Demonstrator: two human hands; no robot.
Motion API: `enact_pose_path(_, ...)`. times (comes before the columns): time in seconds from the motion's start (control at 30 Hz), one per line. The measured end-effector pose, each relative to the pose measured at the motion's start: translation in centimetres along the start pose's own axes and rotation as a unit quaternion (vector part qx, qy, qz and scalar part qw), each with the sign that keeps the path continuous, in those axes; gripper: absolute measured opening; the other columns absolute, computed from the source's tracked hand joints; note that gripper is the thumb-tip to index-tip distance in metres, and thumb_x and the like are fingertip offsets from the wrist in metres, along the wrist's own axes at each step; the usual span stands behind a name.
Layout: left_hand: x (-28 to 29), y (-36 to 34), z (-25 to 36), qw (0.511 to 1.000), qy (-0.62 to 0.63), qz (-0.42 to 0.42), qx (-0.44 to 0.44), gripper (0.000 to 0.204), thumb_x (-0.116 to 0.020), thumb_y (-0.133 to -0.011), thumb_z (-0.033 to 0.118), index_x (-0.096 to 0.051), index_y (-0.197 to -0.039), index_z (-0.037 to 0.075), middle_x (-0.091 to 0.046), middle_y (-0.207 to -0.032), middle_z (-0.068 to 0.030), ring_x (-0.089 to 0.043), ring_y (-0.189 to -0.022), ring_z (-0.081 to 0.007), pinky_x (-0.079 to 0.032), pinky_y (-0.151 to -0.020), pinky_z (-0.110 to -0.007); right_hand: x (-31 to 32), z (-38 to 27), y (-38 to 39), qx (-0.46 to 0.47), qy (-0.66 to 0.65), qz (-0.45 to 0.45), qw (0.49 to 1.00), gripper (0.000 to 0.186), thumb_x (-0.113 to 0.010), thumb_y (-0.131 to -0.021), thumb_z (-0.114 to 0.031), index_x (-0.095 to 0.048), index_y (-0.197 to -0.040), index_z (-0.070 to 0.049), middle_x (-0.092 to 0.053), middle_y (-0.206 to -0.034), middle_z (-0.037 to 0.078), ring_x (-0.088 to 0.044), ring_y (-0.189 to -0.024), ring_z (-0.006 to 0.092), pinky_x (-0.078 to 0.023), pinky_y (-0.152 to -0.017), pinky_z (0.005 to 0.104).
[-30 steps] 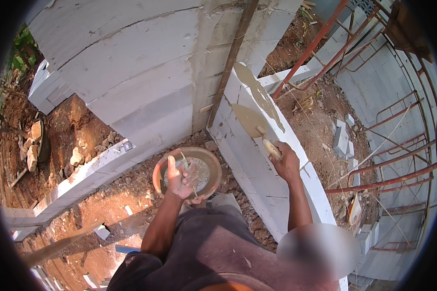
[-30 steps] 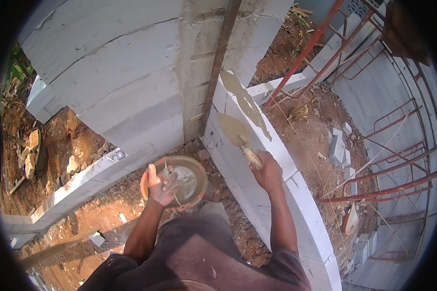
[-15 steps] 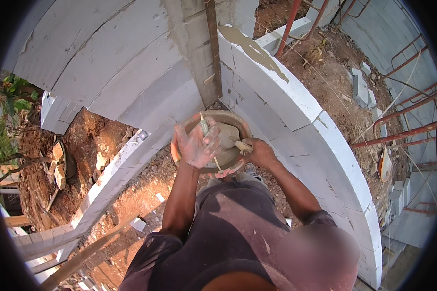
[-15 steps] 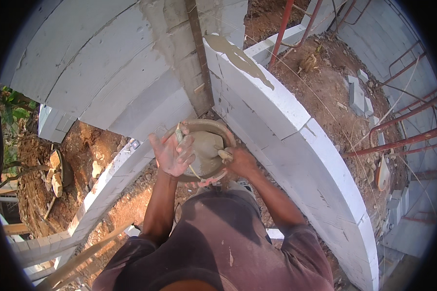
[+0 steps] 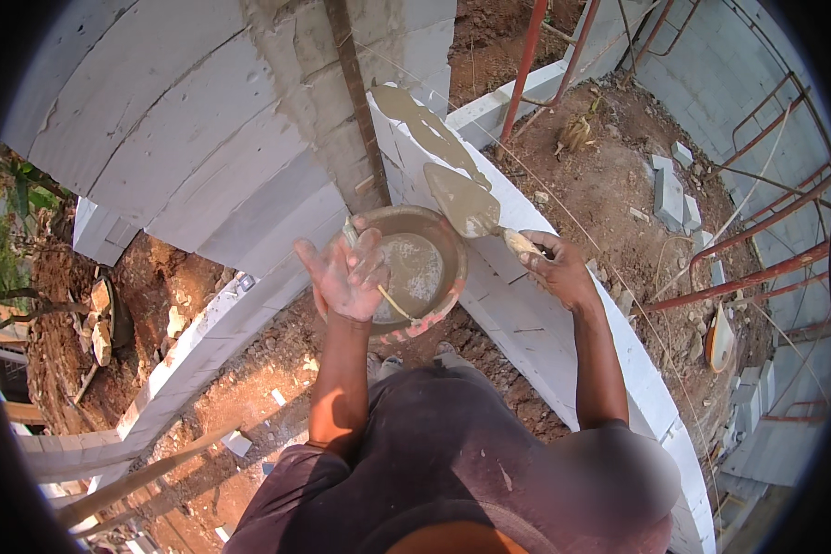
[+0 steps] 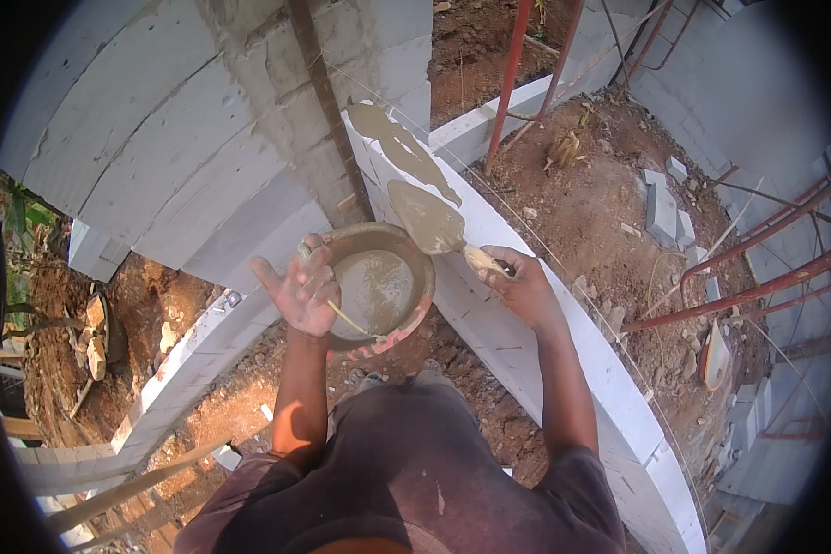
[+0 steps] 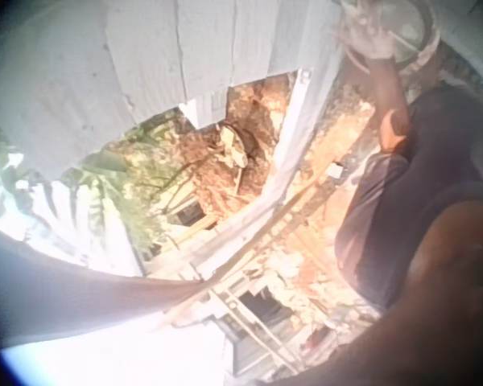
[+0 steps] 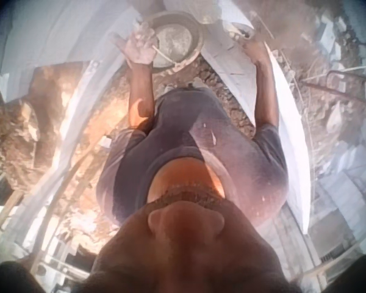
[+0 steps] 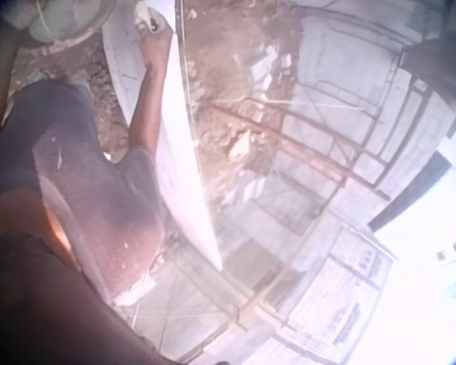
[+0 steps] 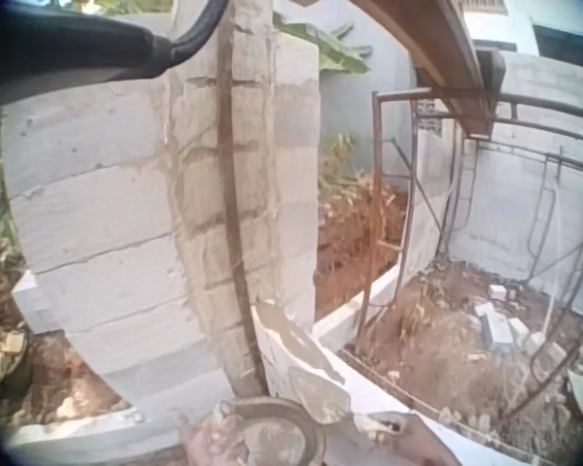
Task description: The person scoops mortar from a bucket with a trowel and applies it to a low wall. They then pick up white blocks, apply mortar to their edges, and place them onto the wall, adjusting alignment by hand.
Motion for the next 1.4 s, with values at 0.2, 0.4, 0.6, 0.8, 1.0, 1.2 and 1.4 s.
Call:
enact_pose_path(0.2, 3.6, 1.1, -2.4, 0.997, -0.013, 0.075, -0.003, 0.085, -0.048, -0.092, 0.075, -0.046, -0.128, -0.002, -0.047, -0.078, -0.0016, -0.046, -0.055, -0.0096, -0.038, -0.049, -0.025, 4.9, -0.5, -4.3, 0.061, 0.217, 0.062, 0.972, 0.040, -0.073, -0.089, -0.014, -0.066, -0.127, -0.005, -0.070, -0.091, 0.008, -0.064, -0.079, 0.0178, -0.051, -0.073, 0.0328)
enact_pose_path(0.4, 8.2, 4.3, -3.3, 0.983, -0.036, 0.179, -0.008, 0.080, -0.038, -0.094, 0.077, -0.053, -0.120, 0.002, -0.046, -0.072, 0.0018, -0.043, -0.049, -0.0069, -0.034, -0.045, -0.023, 7.1, 0.9, 0.9, 0.047, 0.314, 0.099, 0.943, 0.044, -0.076, -0.085, -0.020, -0.067, -0.126, -0.007, -0.071, -0.109, 0.020, -0.069, -0.101, 0.0330, -0.052, -0.090, 0.0417)
enact_pose_path(0.6, 12.7, 6.5, -6.1, 0.967, -0.008, 0.253, 0.011, 0.070, -0.038, -0.096, 0.075, -0.060, -0.106, 0.009, -0.042, -0.062, 0.0075, -0.035, -0.041, -0.0039, -0.028, -0.039, -0.021, 8.3, 0.3, 5.8, 0.046, 0.464, 0.170, 0.868, 0.047, -0.073, -0.088, -0.023, -0.063, -0.132, -0.011, -0.069, -0.113, 0.021, -0.066, -0.108, 0.0392, -0.050, -0.093, 0.0475)
enact_pose_path(0.8, 13.2, 10.0, -5.7, 0.966, 0.001, 0.260, 0.001, 0.068, -0.041, -0.096, 0.073, -0.059, -0.106, 0.009, -0.042, -0.062, 0.0074, -0.034, -0.041, -0.0045, -0.027, -0.039, -0.022, 3.8, -2.1, -0.6, 0.041, 0.515, 0.135, 0.845, 0.045, -0.074, -0.087, -0.021, -0.063, -0.128, -0.005, -0.069, -0.115, 0.021, -0.066, -0.106, 0.0407, -0.052, -0.089, 0.0460)
enact_pose_path(1.0, 12.2, 11.5, -5.6, 0.968, 0.021, 0.251, -0.003, 0.073, -0.035, -0.097, 0.073, -0.060, -0.110, 0.006, -0.043, -0.064, 0.0057, -0.038, -0.042, -0.0058, -0.031, -0.040, -0.021, 0.4, -4.4, -5.6, 0.103, 0.510, 0.151, 0.841, 0.043, -0.073, -0.086, -0.019, -0.064, -0.127, -0.009, -0.067, -0.114, 0.023, -0.064, -0.106, 0.0422, -0.052, -0.089, 0.0485)
enact_pose_path(1.2, 11.4, 11.1, -6.3, 0.974, 0.021, 0.227, 0.009, 0.073, -0.035, -0.097, 0.074, -0.057, -0.112, 0.006, -0.044, -0.064, 0.0054, -0.039, -0.042, -0.0062, -0.033, -0.039, -0.021, 0.8, -4.0, -3.8, 0.144, 0.506, 0.170, 0.833, 0.045, -0.073, -0.085, -0.016, -0.064, -0.129, -0.010, -0.067, -0.116, 0.022, -0.064, -0.105, 0.0420, -0.052, -0.090, 0.0487)
enact_pose_path(1.4, 8.5, 9.2, -6.9, 0.981, 0.020, 0.189, 0.026, 0.070, -0.039, -0.097, 0.072, -0.056, -0.115, 0.006, -0.045, -0.069, 0.0036, -0.039, -0.046, -0.0054, -0.034, -0.041, -0.022, -1.1, 0.2, 5.4, 0.105, 0.443, -0.062, 0.888, 0.046, -0.074, -0.084, -0.022, -0.064, -0.128, -0.013, -0.067, -0.112, 0.015, -0.067, -0.100, 0.0371, -0.053, -0.085, 0.0475)
Point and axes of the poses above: each hand's wrist, its own y-axis away from the middle knuckle, its own x-axis out of the back of the hand, z = x × y, the point moved 8 cm from there along -y, towards the middle knuckle
